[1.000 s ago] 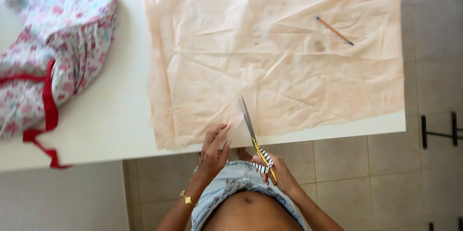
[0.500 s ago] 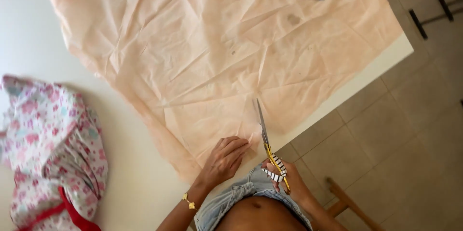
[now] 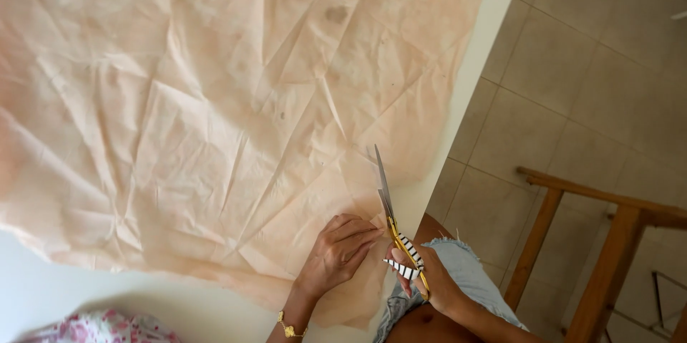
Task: A person marks a piece of light-colored fabric using a floral dress as a template, cuts the fabric along the marked lines with scissors, and then pins the cut pieces together.
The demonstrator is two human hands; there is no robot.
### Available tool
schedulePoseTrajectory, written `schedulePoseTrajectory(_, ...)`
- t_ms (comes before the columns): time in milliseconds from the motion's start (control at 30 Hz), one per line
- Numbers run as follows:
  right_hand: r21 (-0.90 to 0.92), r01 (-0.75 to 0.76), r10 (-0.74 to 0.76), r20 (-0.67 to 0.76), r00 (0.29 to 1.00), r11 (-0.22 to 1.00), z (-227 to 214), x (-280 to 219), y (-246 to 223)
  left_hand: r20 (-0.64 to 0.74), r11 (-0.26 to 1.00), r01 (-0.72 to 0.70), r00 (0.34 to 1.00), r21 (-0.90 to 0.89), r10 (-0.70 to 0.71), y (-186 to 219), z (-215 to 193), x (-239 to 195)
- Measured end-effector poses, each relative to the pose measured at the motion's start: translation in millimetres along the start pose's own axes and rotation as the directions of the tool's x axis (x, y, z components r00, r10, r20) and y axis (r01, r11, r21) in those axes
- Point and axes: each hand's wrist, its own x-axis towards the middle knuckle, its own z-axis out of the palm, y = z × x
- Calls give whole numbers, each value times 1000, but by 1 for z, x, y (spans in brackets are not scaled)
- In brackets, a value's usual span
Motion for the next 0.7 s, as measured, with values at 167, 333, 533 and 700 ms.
schedulePoseTrajectory(167,97,-186,194,-89,977,978,19,3,-2,40,985,11,999,-174,-4,-7,-9,4)
schedulePoseTrajectory(333,-10,-147,144,-157,977,989,25,8,-4,51,984,-12,998,-177,21,-5,-14,9)
schedulePoseTrajectory(533,-24,-201,192,-207,959,979,27,6,3,57,989,-30,998,-142,38,-3,-14,9)
schedulePoseTrajectory(700,-68,-163,144,-224,964,984,28,7,5,83,988,-8,996,-157,21,-4,-15,9)
